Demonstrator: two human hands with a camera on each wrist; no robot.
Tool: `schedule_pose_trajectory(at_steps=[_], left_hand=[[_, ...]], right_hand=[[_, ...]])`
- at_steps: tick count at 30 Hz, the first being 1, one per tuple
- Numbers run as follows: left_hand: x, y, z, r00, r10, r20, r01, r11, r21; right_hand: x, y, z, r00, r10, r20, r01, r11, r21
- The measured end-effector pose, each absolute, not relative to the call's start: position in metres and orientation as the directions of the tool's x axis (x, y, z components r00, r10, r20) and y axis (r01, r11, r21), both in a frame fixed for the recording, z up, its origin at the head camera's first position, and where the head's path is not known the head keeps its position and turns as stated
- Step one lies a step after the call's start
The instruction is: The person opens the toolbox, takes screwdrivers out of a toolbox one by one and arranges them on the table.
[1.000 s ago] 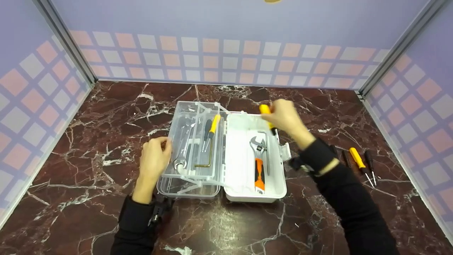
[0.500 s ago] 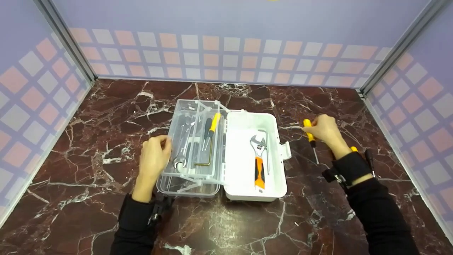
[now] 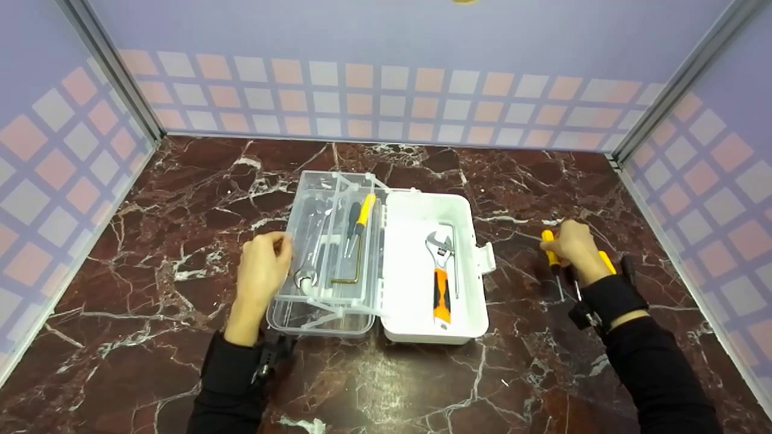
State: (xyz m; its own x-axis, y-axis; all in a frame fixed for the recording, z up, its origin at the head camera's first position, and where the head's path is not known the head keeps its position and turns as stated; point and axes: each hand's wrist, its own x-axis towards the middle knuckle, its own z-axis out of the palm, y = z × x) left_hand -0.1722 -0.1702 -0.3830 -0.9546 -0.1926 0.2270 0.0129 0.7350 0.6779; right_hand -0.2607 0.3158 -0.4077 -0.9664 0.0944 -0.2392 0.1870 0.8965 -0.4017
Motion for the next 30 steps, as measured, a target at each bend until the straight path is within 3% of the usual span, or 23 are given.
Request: schedule_pose_trajectory(at_steps=[7,20,30], left_hand=[[-0.171,-0.17,-0.382,-0.958,-0.2,0.206,-0.005,0.731,0.683],[-0.171,-0.17,-0.384,-0.95,-0.208,0.233,0.007,0.732,0.681],[-0.172,-0.171,-0.383,-0.952,-0.207,0.227,0.003,0.733,0.681]], right_hand=[[-0.259,0.322,-0.423,-0.943,0.108,-0.315,0.227,0.901,-0.37],[-0.257,0.322,-0.429,-0.936,0.108,-0.335,0.218,0.925,-0.31],[-0.25,0.315,-0.415,-0.96,0.066,-0.272,0.134,0.961,-0.241]])
